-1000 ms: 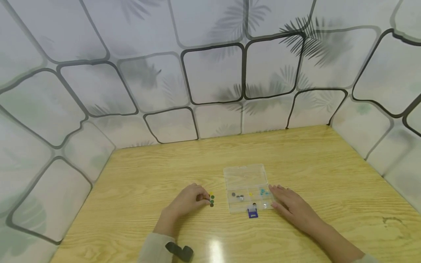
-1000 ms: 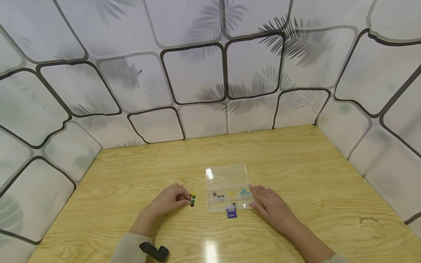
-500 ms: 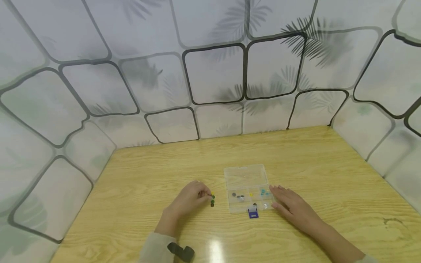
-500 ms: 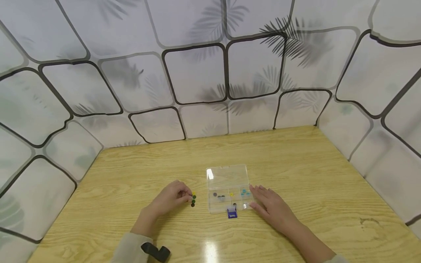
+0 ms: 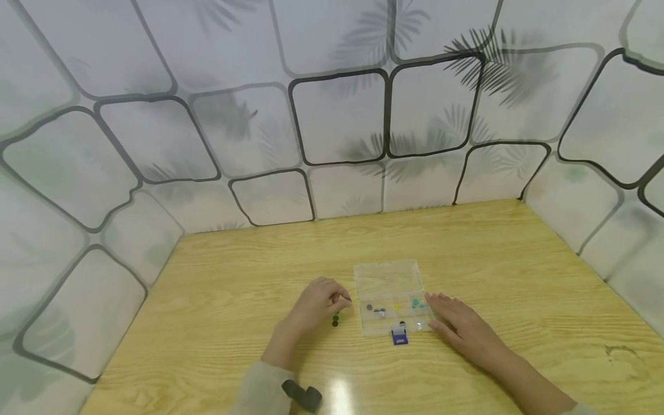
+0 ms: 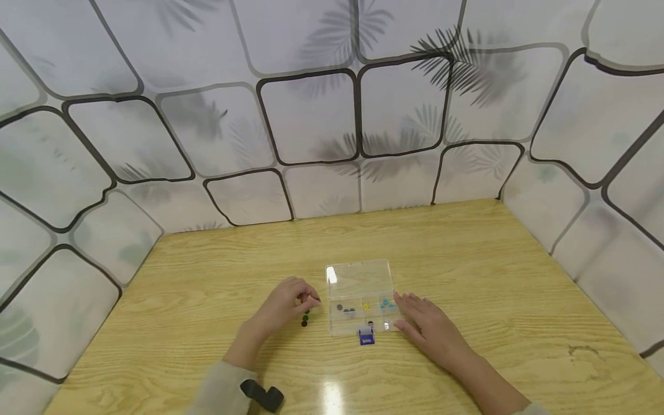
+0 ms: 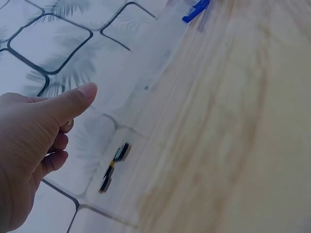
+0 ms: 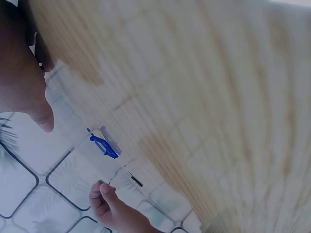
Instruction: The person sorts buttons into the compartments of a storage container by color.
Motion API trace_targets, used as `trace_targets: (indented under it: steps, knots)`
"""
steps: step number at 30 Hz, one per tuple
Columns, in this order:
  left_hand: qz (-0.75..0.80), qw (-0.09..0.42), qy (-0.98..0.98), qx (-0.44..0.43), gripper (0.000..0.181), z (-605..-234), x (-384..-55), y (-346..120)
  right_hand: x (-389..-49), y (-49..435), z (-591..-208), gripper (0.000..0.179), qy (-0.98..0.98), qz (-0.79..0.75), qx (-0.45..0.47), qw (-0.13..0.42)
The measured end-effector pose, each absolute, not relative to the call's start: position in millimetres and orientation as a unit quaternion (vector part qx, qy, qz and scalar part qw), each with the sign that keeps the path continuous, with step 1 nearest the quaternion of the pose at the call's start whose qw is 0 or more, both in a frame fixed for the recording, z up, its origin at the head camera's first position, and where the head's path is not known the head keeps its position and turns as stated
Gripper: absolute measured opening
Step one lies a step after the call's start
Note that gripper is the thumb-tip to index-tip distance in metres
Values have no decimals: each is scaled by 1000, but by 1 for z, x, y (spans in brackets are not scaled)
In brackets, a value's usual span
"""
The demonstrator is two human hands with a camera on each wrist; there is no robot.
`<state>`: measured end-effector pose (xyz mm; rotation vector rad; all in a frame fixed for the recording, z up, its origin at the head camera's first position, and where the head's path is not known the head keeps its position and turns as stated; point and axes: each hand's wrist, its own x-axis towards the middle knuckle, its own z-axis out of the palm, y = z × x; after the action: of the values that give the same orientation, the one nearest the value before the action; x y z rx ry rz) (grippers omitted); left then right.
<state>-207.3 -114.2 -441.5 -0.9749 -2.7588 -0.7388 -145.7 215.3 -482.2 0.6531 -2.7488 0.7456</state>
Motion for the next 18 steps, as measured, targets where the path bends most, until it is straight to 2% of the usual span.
trace_targets:
  steps: [18]
  knots:
    - [-237,100,-894,-367,14,-447,-211,-77,-145,215,-482,49,-932,261,226,114]
